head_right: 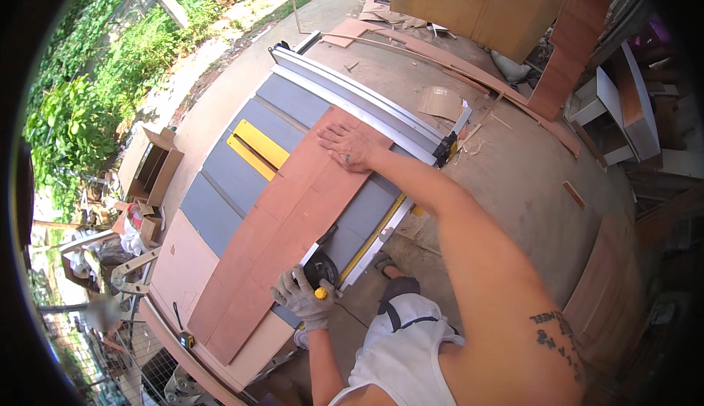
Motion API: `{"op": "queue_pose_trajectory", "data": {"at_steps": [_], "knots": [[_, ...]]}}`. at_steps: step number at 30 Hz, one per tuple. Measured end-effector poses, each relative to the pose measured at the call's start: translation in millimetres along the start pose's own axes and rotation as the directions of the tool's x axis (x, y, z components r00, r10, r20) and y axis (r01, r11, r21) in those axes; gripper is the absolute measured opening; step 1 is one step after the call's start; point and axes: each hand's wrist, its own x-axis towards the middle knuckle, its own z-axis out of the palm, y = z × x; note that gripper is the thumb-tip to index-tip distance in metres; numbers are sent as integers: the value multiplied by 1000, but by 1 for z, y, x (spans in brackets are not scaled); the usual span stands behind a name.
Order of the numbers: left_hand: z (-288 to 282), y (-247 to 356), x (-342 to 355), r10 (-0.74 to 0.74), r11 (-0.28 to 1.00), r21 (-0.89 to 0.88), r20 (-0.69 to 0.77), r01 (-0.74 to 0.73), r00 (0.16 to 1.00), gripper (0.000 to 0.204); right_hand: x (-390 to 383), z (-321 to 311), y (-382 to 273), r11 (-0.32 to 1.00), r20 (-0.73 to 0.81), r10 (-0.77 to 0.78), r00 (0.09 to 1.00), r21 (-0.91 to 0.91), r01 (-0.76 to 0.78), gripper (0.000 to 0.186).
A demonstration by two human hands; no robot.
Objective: The person uses a table saw to cut a reddish-brown wooden plank. They measure the plank and the saw's fence with a tape measure, adjust the fence position, and then guide the plank through the saw blade to make a cut.
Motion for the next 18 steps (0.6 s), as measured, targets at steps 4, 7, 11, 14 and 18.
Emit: {"op": "queue_pose_trajectory", "data": {"at_steps": [4,7,11,14,18], "knots": [[-5,3,4,-25,999,29,67,23,997,68,2,0,-1,1000,32,15,999,11,-15,49],[-5,6,5,-15,999,50,40,13,999,67,4,5,2,1000,26,1,1000,-2,-1,50],[-8,6,6,-19,997,70,67,14,998,67,6,-2,-1,1000,49,-10,999,-2,10,50],[-10,12,10,3,996,87,66,-9,998,66,4,0,4,1000,30,-24,999,-3,24,50],[-8,11,9,39,991,123,44,-44,998,66,4,4,3,999,-26,-38,999,31,38,50]]}}
